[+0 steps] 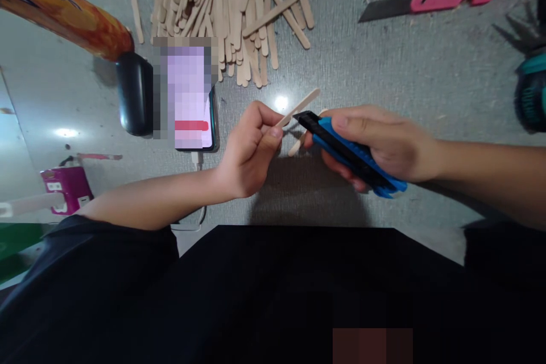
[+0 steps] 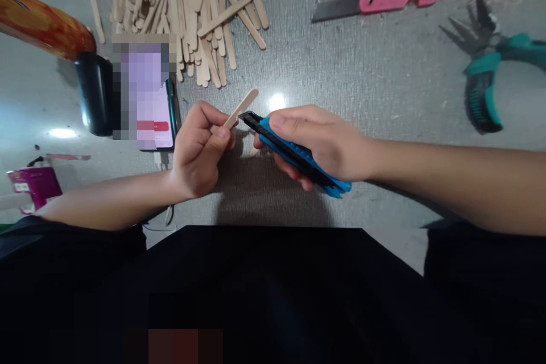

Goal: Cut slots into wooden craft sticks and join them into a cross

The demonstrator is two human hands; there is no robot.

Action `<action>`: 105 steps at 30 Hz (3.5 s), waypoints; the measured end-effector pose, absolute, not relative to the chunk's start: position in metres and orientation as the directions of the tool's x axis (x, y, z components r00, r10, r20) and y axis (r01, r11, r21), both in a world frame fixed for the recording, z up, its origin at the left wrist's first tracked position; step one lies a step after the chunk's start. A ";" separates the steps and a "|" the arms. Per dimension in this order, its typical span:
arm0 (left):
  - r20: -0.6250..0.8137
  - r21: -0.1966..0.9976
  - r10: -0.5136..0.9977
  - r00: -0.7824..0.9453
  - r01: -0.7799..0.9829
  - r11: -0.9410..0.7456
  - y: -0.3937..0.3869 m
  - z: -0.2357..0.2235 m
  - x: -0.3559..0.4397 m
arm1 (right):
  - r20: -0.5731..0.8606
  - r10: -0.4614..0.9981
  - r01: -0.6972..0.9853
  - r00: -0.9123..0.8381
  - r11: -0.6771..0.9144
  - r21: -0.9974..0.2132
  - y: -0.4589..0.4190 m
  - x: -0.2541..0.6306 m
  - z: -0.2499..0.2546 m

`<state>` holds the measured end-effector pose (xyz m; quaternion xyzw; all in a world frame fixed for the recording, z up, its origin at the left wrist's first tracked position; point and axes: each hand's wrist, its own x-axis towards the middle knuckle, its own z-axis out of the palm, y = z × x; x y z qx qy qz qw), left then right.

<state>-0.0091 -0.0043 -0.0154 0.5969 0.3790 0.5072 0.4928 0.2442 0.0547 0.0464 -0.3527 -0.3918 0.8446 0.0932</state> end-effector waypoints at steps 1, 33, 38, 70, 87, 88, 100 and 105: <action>0.242 0.970 0.947 0.210 -0.053 -0.236 -0.004 -0.015 -0.009 | -0.521 0.442 0.110 -0.730 -0.676 -0.728 0.054 0.244 0.047; 0.176 0.982 0.974 0.140 -0.100 -0.163 -0.001 -0.018 -0.003 | -0.427 0.433 0.101 -0.794 -0.599 -0.794 0.066 0.253 0.049; 0.169 0.983 0.976 0.135 -0.088 -0.158 -0.002 -0.015 -0.002 | -0.472 0.426 0.117 -0.772 -0.633 -0.765 0.064 0.250 0.056; 0.143 0.985 0.977 0.156 -0.117 -0.125 0.002 -0.014 -0.005 | -0.381 0.451 0.065 -0.807 -0.573 -0.817 0.065 0.252 0.048; 0.099 0.959 0.963 0.251 -0.283 -0.025 0.006 0.005 0.000 | -0.339 0.441 0.054 -0.831 -0.543 -0.838 0.067 0.251 0.046; 0.085 0.957 0.961 0.262 -0.291 -0.006 0.007 0.006 -0.001 | -0.338 0.438 0.054 -0.833 -0.542 -0.838 0.068 0.251 0.046; 0.095 0.950 0.976 0.197 -0.312 -0.029 0.006 0.002 -0.003 | -0.437 0.441 0.121 -0.784 -0.580 -0.805 0.066 0.250 0.049; 0.128 0.954 0.974 0.187 -0.290 -0.070 0.005 -0.001 -0.003 | -0.423 0.450 0.108 -0.787 -0.575 -0.811 0.065 0.251 0.048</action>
